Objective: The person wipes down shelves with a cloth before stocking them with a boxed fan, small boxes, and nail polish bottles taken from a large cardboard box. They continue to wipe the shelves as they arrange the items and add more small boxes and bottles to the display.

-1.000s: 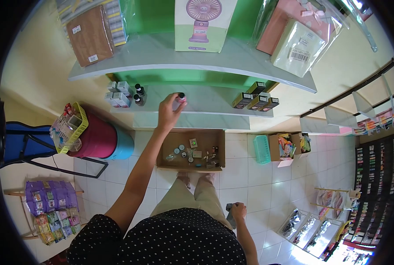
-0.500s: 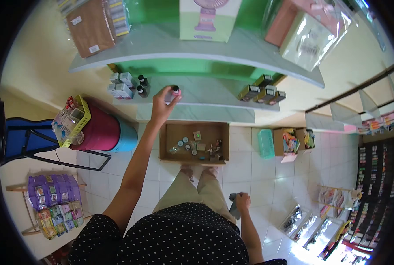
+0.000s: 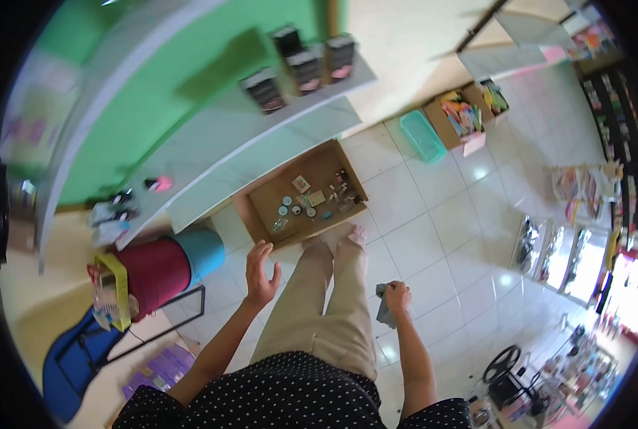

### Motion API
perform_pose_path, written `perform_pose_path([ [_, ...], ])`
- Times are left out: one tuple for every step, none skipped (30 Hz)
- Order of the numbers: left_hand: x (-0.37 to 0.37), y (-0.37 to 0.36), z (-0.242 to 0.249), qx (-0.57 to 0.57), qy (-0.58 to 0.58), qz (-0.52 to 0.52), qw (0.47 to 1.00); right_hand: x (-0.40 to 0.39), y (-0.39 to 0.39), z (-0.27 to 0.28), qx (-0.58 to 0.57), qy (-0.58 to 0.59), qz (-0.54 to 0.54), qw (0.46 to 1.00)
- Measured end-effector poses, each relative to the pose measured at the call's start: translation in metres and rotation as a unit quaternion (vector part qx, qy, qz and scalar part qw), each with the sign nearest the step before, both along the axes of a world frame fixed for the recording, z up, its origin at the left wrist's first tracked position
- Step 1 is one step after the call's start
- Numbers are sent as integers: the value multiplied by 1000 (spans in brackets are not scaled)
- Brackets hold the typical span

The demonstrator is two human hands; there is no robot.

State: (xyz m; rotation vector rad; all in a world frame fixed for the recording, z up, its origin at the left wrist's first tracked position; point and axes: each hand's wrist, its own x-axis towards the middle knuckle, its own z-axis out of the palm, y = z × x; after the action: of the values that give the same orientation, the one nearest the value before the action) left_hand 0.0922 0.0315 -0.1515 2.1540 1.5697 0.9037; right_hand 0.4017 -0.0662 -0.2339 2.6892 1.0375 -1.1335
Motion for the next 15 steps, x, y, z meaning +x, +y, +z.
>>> perform_pose_path([
  [5, 4, -15, -64, 27, -48, 996, 0, -6, -13, -22, 8, -10, 1000],
  [10, 12, -30, -72, 31, -63, 995, 0, -14, -27, -45, 18, -20, 999],
  [16, 24, -46, -110, 60, -96, 988, 1, -20, -42, -58, 31, -33, 997],
  [19, 34, -62, -150, 91, -127, 976, 1, -28, -57, -66, 39, -47, 996],
  [21, 45, -81, -156, 101, -142, 972, 1, -33, -72, -71, 37, -53, 995],
  [26, 58, -102, -186, 135, -174, 957, 2, -32, -88, -73, 33, -56, 995],
  [29, 70, -125, -218, 170, -205, 939, 3, -33, -104, -79, 42, -70, 994],
  [31, 80, -147, -224, 181, -218, 932, 5, -29, -111, -71, 47, -72, 994],
  [36, 93, -172, -261, 196, -201, 924, 8, -22, -125, -59, 50, -72, 994],
  [38, 102, -201, -298, 211, -180, 913, 10, -19, -147, -65, 59, -80, 993],
  [41, 112, -231, -311, 203, -165, 913, 11, -19, -171, -73, 59, -95, 991],
  [40, 117, -271, -319, 212, -169, 908, 13, -19, -195, -81, 59, -109, 989],
  [37, 121, -316, -305, 170, -140, 927, 13, -18, -217, -90, 68, -115, 987],
  [37, 127, -354, -290, 128, -109, 942, 15, -17, -237, -77, 67, -110, 989],
  [40, 136, -383, -330, 139, -93, 929, 17, -19, -255, -66, 66, -104, 990],
])
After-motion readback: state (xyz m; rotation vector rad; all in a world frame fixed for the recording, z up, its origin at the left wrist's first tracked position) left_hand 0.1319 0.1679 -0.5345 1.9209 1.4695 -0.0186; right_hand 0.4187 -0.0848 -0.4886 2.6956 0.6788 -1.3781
